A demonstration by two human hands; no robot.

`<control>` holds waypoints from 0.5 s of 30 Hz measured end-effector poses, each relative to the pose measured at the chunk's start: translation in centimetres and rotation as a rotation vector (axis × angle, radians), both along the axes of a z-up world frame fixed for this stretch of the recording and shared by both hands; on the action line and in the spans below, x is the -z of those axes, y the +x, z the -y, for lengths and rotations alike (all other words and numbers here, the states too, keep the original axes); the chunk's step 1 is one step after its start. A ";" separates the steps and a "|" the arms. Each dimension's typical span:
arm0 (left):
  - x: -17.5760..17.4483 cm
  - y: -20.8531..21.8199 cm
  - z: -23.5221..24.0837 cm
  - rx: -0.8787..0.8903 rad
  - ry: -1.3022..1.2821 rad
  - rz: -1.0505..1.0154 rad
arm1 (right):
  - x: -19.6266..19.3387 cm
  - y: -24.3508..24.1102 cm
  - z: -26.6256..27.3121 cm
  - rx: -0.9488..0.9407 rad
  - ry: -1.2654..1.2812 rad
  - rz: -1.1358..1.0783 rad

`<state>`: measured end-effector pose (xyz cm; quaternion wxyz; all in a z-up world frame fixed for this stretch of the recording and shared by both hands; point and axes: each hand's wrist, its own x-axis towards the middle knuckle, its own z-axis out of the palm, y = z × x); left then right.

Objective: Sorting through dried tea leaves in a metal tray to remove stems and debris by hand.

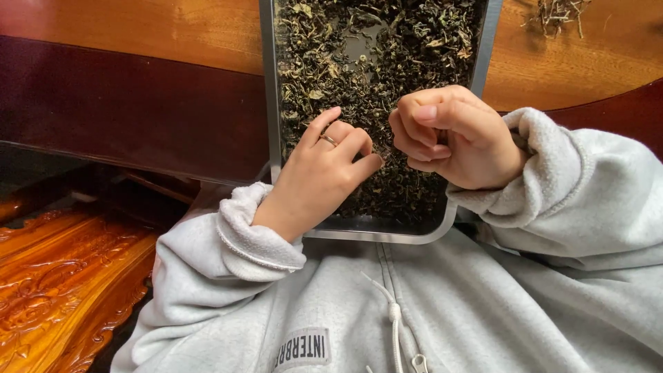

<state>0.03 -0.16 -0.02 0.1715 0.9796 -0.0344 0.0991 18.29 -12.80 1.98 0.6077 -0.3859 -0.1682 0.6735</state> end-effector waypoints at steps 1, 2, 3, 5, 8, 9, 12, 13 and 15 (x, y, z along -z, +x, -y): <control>0.0 0.0 0.0 0.000 0.026 0.013 | 0.0 0.0 0.0 0.006 -0.003 -0.005; 0.0 0.1 0.0 0.000 0.026 0.014 | 0.1 0.0 0.0 0.006 -0.003 -0.004; 0.0 0.1 0.1 0.001 0.068 0.018 | 0.1 0.0 0.0 0.015 -0.012 -0.021; 0.1 0.1 0.2 0.000 0.109 0.022 | 0.1 0.1 0.0 0.023 -0.022 -0.039; 0.1 0.1 0.2 -0.024 0.154 0.004 | -0.1 0.2 0.0 0.025 0.006 -0.013; 0.0 0.1 0.2 -0.039 0.145 -0.005 | -0.1 0.2 0.0 0.029 0.020 -0.022; -0.2 0.0 0.2 -0.061 0.114 -0.020 | -0.2 0.2 -0.1 0.040 0.038 -0.022; -0.3 0.1 0.2 -0.067 0.091 -0.027 | -0.2 0.2 -0.2 0.049 0.041 -0.014; -0.5 0.8 0.3 -0.068 0.040 -0.002 | -0.1 0.3 -0.3 0.047 0.033 -0.022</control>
